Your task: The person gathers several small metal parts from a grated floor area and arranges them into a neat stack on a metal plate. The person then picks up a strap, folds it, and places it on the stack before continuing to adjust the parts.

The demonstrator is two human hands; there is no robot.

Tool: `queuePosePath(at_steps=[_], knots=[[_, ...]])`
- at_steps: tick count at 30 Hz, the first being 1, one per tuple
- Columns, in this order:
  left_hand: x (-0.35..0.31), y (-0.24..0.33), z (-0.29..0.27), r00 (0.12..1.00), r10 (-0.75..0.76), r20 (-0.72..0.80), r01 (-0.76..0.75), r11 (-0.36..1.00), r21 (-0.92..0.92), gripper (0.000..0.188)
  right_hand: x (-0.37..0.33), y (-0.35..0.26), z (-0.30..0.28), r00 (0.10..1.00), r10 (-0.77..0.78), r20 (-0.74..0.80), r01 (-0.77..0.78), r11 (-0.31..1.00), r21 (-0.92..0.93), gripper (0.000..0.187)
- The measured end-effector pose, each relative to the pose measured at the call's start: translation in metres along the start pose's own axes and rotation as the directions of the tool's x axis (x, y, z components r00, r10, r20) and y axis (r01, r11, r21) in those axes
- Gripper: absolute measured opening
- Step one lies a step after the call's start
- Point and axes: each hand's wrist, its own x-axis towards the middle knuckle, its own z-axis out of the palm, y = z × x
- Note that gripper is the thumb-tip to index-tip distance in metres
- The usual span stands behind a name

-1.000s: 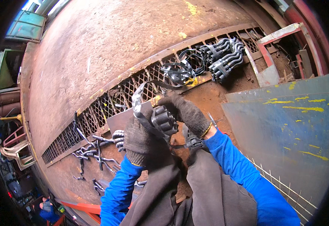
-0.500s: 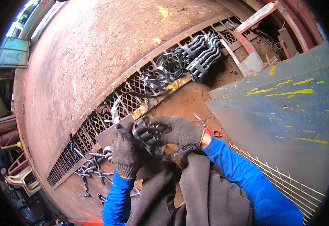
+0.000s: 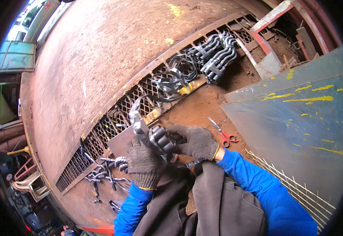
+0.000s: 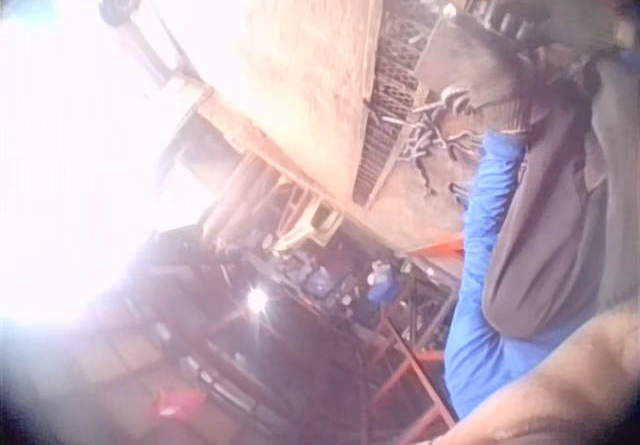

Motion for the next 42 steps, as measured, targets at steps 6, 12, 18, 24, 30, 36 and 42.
queuePosePath(at_steps=[6, 12, 18, 24, 30, 36, 42], knots=[[-0.009, 0.028, -0.003, 0.894, 0.449, -0.01, -0.286, 0.587, 0.758, 0.067, 0.007, -0.014, -0.014, 0.988, 0.003, 0.152, 0.022, 0.986, -0.164, 0.056], [-0.015, 0.038, -0.005, 0.918, 0.394, -0.045, -0.241, 0.646, 0.725, 0.053, 0.026, -0.087, -0.032, 0.95, -0.305, 0.067, 0.312, 0.929, -0.197, 0.043], [-0.019, 0.024, -0.011, 0.904, 0.416, -0.098, -0.247, 0.695, 0.676, 0.038, 0.052, -0.119, 0.004, 0.894, -0.374, 0.246, 0.396, 0.917, -0.047, 0.031], [-0.013, 0.026, -0.013, 0.849, 0.523, -0.082, -0.342, 0.66, 0.668, 0.044, 0.053, -0.082, 0.01, 0.95, -0.303, -0.07, 0.303, 0.953, -0.013, 0.034], [-0.017, 0.035, -0.012, 0.923, 0.381, -0.047, -0.236, 0.662, 0.712, 0.067, 0.046, -0.029, -0.002, 1.0, 0.011, 0.006, -0.012, 0.93, 0.369, 0.044], [-0.012, 0.014, -0.012, 0.907, 0.416, -0.064, -0.235, 0.627, 0.743, 0.08, 0.051, 0.021, 0.03, 0.96, 0.164, 0.229, -0.272, 0.743, 0.612, 0.042], [-0.002, 0.008, -0.008, 0.946, 0.322, -0.044, -0.172, 0.609, 0.774, 0.072, 0.064, -0.001, 0.017, 0.948, 0.138, 0.286, -0.255, 0.869, 0.425, 0.045]])
